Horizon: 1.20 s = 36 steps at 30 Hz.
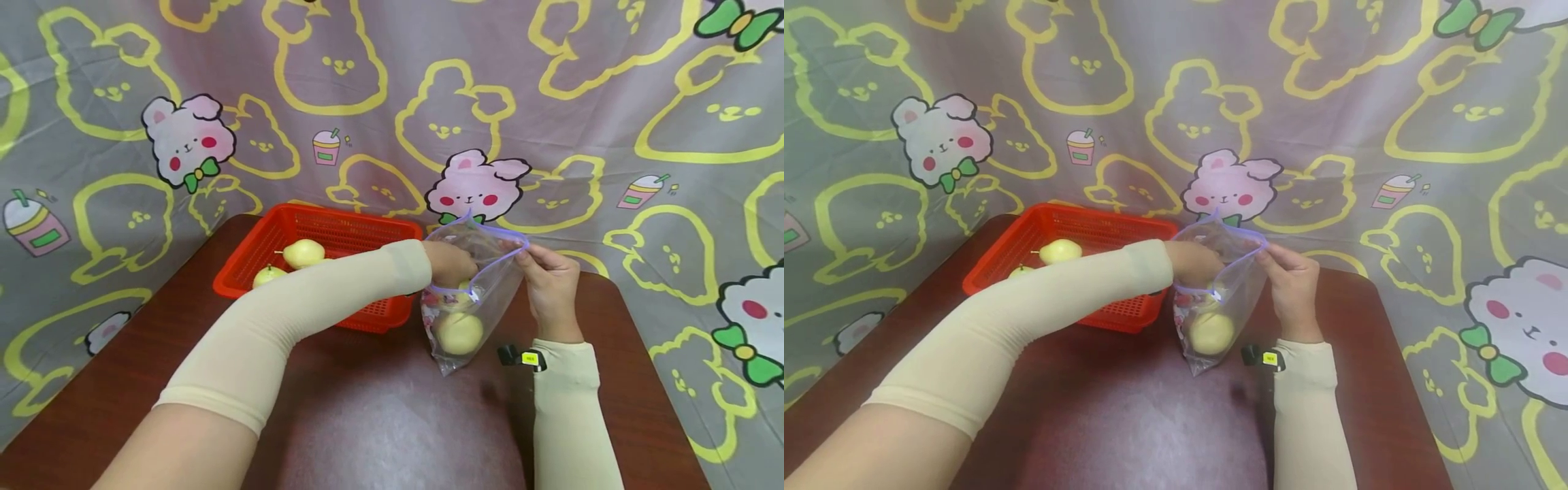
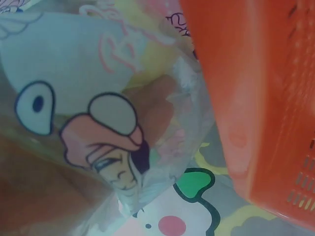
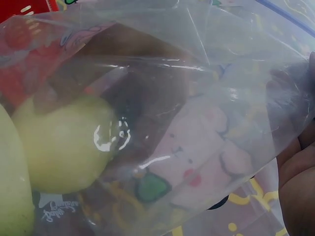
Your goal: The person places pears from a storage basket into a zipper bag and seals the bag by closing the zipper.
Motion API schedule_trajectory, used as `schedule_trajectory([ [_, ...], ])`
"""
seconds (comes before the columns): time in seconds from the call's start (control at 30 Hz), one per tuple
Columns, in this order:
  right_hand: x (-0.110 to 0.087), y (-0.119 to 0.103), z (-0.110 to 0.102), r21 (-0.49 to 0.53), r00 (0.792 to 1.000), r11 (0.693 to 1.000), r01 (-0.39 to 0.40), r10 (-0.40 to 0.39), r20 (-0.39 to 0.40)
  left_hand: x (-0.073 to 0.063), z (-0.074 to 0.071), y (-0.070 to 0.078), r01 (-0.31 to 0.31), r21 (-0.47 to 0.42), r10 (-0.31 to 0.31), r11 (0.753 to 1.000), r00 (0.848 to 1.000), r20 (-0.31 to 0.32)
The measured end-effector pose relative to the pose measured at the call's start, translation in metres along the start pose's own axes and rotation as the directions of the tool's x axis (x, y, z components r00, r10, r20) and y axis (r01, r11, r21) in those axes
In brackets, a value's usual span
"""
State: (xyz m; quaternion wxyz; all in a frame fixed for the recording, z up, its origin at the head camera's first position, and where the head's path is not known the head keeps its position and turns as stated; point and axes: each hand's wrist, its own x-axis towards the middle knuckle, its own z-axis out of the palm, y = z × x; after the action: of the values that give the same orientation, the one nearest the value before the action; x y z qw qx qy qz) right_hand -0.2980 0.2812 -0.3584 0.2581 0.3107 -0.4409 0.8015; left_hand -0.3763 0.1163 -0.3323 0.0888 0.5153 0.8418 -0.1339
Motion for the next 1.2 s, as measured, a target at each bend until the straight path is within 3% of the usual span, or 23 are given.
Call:
schedule_trajectory([
  [0.43,-0.001,-0.001,0.0,-0.098,0.999,0.995,-0.025,0.027,0.027,0.003,0.005,0.005,0.046,-0.028,-0.045,0.999,0.997,0.06],
  [0.87,-0.001,-0.001,-0.002,-0.159,0.999,0.987,-0.004,0.012,0.049,0.01,0.012,0.007,0.076,0.005,-0.076,0.997,0.99,0.122],
  [1.2,-0.001,-0.002,-0.001,-0.153,0.999,0.988,-0.034,0.039,0.031,0.01,0.013,0.009,0.117,0.026,-0.12,0.993,0.979,0.166],
])
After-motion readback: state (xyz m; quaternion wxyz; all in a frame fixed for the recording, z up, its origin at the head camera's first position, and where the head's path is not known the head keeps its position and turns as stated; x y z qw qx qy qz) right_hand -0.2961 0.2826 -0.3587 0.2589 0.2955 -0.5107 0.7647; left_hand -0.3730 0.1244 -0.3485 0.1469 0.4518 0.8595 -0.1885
